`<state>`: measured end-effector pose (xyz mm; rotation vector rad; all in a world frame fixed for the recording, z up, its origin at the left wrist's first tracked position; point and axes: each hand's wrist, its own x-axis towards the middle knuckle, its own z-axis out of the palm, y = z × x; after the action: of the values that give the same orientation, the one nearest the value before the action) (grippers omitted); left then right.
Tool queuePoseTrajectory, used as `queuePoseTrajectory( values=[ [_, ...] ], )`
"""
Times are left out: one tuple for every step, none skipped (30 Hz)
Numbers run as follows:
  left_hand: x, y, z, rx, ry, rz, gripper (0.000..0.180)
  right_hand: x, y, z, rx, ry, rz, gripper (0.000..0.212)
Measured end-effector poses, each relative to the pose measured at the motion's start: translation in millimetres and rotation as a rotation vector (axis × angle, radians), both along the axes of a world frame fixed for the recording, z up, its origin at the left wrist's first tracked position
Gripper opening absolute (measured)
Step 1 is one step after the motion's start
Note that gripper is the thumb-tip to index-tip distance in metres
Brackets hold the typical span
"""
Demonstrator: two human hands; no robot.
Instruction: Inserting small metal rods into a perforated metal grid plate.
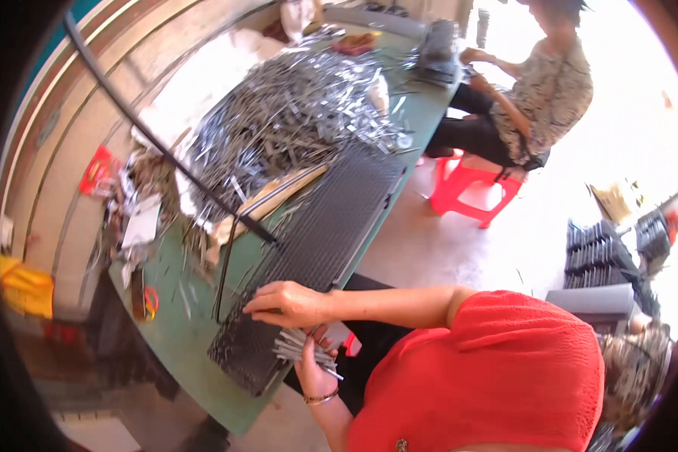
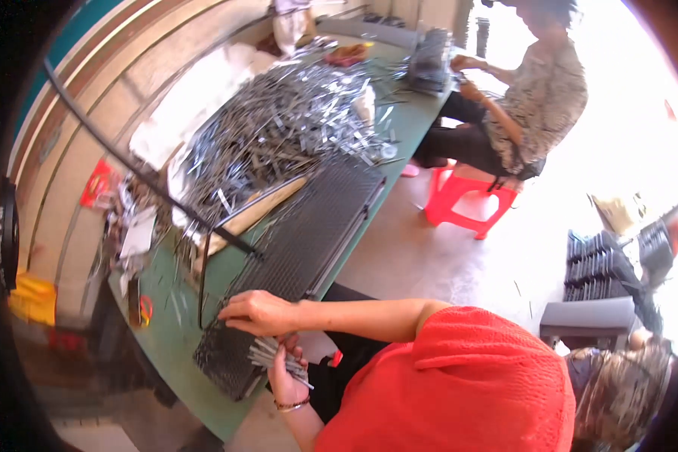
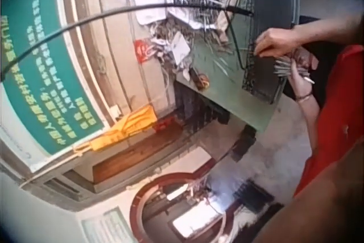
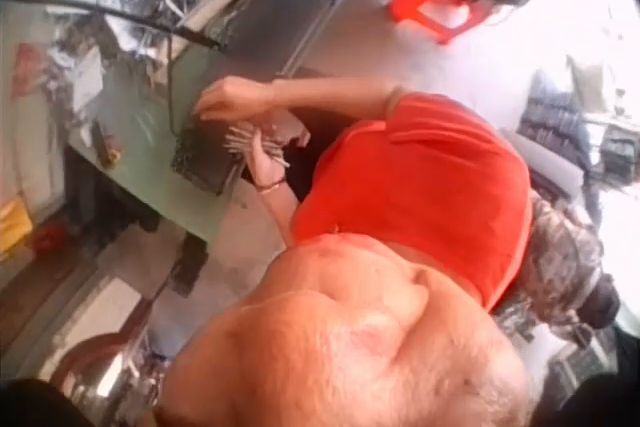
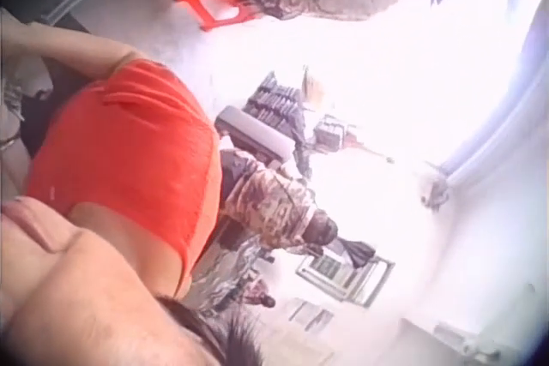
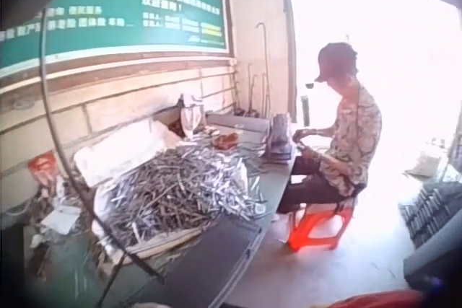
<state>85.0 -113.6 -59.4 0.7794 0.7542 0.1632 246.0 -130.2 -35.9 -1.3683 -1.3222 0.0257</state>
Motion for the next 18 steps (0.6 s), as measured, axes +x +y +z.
queuePoseTrajectory(
  values=[
    [2, 0, 6, 0.010, -0.014, -0.005, 0.029, 1, -9, 2, -0.014, 0.095, -0.015, 0.022],
    [7, -1, 9, 0.018, -0.030, -0.011, 0.028, 3, -20, 7, -0.020, 0.080, -0.050, 0.022],
    [7, 0, 6, 0.025, -0.017, -0.001, 0.028, 3, -31, 14, -0.085, 0.169, -0.048, 0.023],
    [9, 0, 6, 0.035, -0.003, 0.015, 0.028, 3, -39, 17, -0.144, 0.262, -0.041, 0.023],
    [14, 0, 8, 0.040, -0.013, 0.000, 0.026, 2, -46, 13, -0.230, 0.326, -0.042, 0.029],
    [18, -2, 9, 0.035, -0.024, -0.021, 0.026, 3, -53, 8, -0.233, 0.311, -0.066, 0.032],
    [20, -2, 9, 0.047, -0.011, -0.026, 0.027, 2, -58, 6, -0.272, 0.333, -0.070, 0.032],
    [23, -3, 9, 0.061, 0.002, -0.027, 0.029, 2, -63, 4, -0.310, 0.357, -0.072, 0.032],
    [26, -3, 7, 0.065, 0.000, -0.044, 0.027, 3, -67, 3, -0.308, 0.354, -0.086, 0.032],
    [28, -3, 5, 0.065, -0.002, -0.056, 0.027, 3, -72, 2, -0.354, 0.427, -0.043, 0.032],
    [30, -3, 3, 0.085, -0.011, -0.086, 0.027, 5, -75, 2, -0.399, 0.500, 0.004, 0.032],
    [32, -4, 3, 0.106, -0.019, -0.113, 0.027, 8, -79, 2, -0.395, 0.501, -0.002, 0.032],
    [35, -8, 6, 0.106, -0.016, -0.116, 0.027, 10, -82, 2, -0.395, 0.558, 0.016, 0.032],
    [38, -13, 13, 0.134, -0.012, -0.123, 0.028, 12, -85, 2, -0.395, 0.614, 0.036, 0.032],
    [40, -17, 18, 0.163, -0.009, -0.128, 0.029, 13, -88, 3, -0.392, 0.617, 0.040, 0.032],
    [40, -20, 18, 0.168, -0.005, -0.124, 0.029, 14, -91, 4, -0.403, 0.639, 0.079, 0.031],
    [40, -24, 19, 0.181, -0.001, -0.133, 0.028, 16, -94, 5, -0.412, 0.659, 0.119, 0.031],
    [39, -27, 20, 0.195, 0.004, -0.141, 0.027, 18, -96, 5, -0.407, 0.659, 0.129, 0.031]
  ],
)
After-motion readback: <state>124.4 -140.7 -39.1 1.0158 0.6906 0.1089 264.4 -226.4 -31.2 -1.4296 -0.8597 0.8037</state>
